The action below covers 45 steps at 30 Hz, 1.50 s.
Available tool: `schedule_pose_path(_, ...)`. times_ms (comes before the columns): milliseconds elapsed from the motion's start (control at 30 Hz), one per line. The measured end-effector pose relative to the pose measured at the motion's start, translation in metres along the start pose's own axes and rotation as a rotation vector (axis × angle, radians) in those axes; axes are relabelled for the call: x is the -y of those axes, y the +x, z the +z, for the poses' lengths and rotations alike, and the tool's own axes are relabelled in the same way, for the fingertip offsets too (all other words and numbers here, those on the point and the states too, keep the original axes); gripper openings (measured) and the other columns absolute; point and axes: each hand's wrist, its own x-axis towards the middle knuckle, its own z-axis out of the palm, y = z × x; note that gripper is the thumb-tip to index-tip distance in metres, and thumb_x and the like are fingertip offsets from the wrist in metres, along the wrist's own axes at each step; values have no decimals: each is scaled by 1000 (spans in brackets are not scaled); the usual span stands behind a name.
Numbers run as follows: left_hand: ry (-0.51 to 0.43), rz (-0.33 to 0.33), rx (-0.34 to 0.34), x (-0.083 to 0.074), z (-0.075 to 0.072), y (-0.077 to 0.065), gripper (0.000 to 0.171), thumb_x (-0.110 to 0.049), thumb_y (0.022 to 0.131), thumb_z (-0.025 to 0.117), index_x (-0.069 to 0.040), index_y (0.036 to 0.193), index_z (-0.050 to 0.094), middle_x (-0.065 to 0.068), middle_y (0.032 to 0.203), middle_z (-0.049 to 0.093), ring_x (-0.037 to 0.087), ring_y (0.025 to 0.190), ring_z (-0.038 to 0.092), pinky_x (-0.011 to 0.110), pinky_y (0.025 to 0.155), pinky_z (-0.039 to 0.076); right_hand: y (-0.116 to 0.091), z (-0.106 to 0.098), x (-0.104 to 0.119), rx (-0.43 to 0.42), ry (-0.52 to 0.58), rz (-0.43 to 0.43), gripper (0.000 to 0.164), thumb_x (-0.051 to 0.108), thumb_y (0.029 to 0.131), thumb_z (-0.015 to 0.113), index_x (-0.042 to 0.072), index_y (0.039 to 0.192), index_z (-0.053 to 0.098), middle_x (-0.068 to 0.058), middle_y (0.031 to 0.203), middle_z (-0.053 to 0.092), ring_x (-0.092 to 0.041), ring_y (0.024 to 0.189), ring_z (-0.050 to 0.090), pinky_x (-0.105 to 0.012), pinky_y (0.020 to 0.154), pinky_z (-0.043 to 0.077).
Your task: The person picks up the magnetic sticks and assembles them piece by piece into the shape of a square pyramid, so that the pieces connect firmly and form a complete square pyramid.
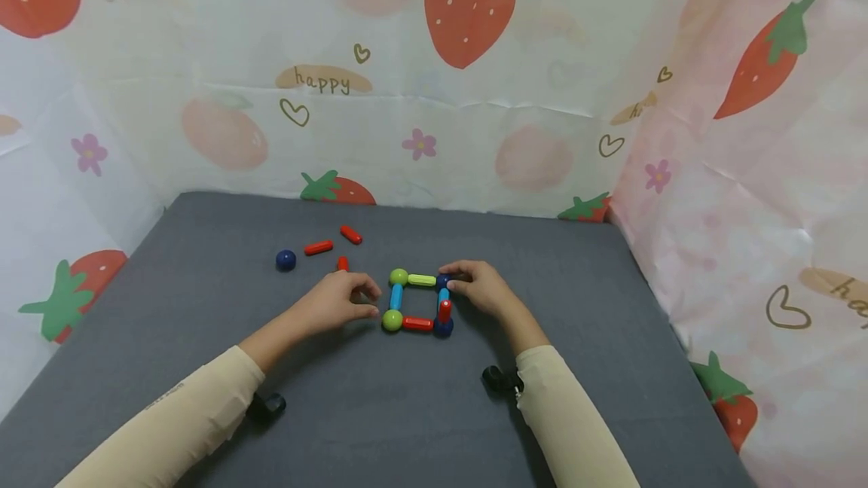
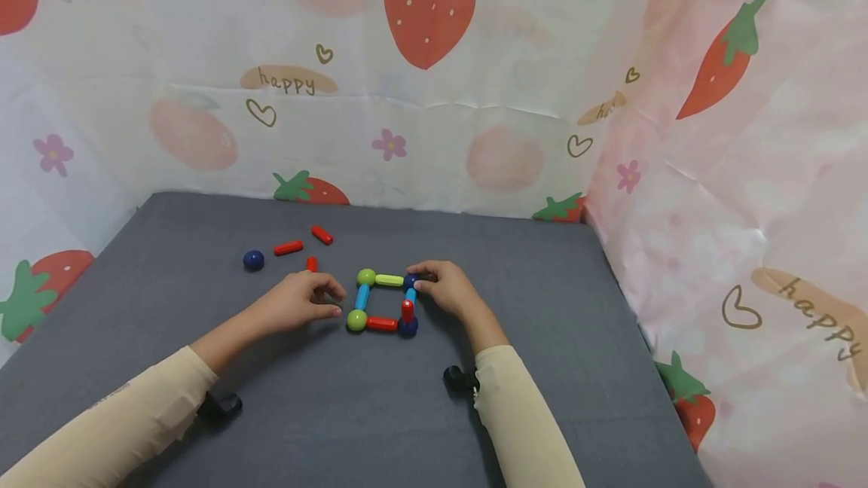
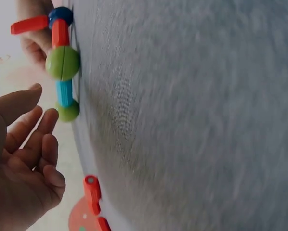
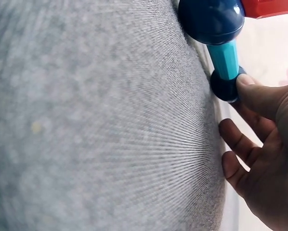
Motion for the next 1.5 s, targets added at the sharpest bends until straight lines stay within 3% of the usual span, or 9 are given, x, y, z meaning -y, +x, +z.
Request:
schedule_pose_path(200,26,-31,-66,6,-16,3,32,-25,92,79,-12,120,71,2,116,69,24,105,59,42,90,51,-1,-1,1,-12,1,-8,28,20,101,67,25,128,72,-2,131,68,-20,112,65,-42,94,52)
schedule_pose_path(400,54,-70,-163,24,-25,11,41,-26,94,77,-9,130,67,8,122,69,27,108,62,46,89,53,-2,-1,-2,-10,7,-13,28,21,101,67,26,127,73,0,129,68,-19,110,65,-42,94,52)
schedule_pose_path(567,106,-130,-210,35,-29,16,40,-31,93,78,-10,126,69,9,122,69,29,109,55,49,90,49,-1,-1,-3,-11,19,-21,27,22,101,67,27,127,73,1,129,69,-19,113,64,-43,97,52)
schedule_pose_path(1000,149,-215,-171,55,-30,30,60,-43,90,79,-3,133,63,18,129,66,37,123,52,53,104,44,0,0,-6,-1,12,-18,28,24,101,68,28,127,73,2,129,68,-19,114,62,-44,101,50)
schedule_pose_path(1300,204,-238,-175,52,-26,40,58,-45,87,80,-5,126,66,12,112,67,33,107,56,50,91,48,-1,-1,-4,-9,20,-15,29,23,100,68,27,128,73,2,132,67,-20,120,61,-45,103,49)
schedule_pose_path(1500,239,-230,-170,53,-22,46,40,-36,90,79,-8,116,68,6,99,64,25,90,58,42,79,47,-1,0,-5,-8,21,-12,28,23,100,68,29,127,73,3,133,67,-20,120,61,-44,103,49)
